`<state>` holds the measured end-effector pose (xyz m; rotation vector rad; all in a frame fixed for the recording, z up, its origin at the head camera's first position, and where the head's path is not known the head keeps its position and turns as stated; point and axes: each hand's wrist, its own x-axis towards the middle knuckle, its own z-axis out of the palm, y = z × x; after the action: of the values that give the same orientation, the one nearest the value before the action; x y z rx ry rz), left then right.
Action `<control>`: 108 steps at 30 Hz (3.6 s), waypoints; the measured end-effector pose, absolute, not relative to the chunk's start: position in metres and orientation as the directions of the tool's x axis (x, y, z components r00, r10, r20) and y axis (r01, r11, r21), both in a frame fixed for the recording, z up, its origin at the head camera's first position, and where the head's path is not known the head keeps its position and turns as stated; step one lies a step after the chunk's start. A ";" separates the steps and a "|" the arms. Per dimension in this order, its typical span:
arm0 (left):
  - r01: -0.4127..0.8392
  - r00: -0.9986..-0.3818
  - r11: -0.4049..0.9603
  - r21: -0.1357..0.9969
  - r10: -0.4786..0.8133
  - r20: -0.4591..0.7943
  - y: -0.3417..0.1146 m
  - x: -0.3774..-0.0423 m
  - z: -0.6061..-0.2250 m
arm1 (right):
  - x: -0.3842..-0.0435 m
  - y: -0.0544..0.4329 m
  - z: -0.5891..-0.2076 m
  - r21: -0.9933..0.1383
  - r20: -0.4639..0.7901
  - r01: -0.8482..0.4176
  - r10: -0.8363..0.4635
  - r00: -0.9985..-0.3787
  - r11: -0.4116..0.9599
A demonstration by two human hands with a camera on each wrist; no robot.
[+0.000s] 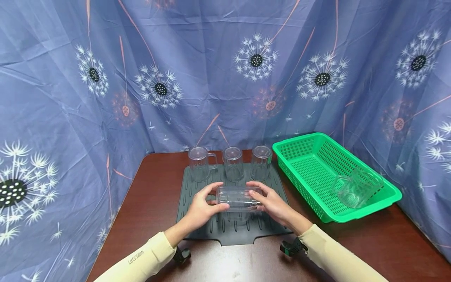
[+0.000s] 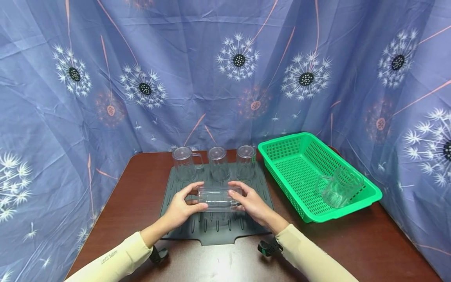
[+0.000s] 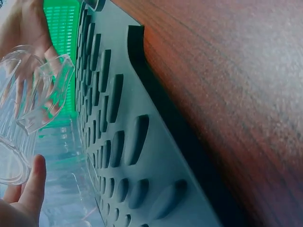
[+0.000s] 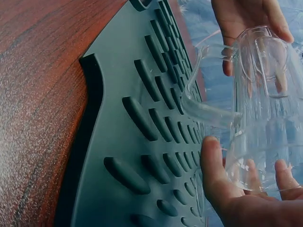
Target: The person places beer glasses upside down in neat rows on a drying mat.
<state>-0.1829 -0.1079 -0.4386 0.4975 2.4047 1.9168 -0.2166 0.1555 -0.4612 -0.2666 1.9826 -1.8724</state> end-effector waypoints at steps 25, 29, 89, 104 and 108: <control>0.389 -0.921 0.507 0.769 0.204 0.332 -0.162 -0.196 -0.425 | -0.219 0.177 -0.447 -0.969 -0.113 0.003 -0.430 -0.896 0.248; 0.430 -0.902 0.559 0.709 0.226 0.368 -0.170 -0.197 -0.420 | -0.221 0.182 -0.446 -0.964 -0.086 -0.031 -0.422 -0.903 0.263; 0.535 -0.844 0.693 0.482 0.449 0.293 -0.193 -0.217 -0.411 | -0.220 0.205 -0.447 -0.921 0.044 -0.194 -0.406 -0.913 0.337; 0.588 -0.801 0.744 0.316 0.480 0.358 -0.190 -0.219 -0.415 | -0.221 0.205 -0.442 -0.913 0.046 -0.207 -0.415 -0.909 0.351; 0.644 -0.727 0.737 0.205 0.507 0.462 -0.187 -0.220 -0.418 | -0.221 0.205 -0.442 -0.910 0.059 -0.221 -0.417 -0.907 0.351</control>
<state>-0.2202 -0.1873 -0.4180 1.1342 3.2776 0.6423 -0.2213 0.2054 -0.4421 -0.5805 2.4260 -1.5898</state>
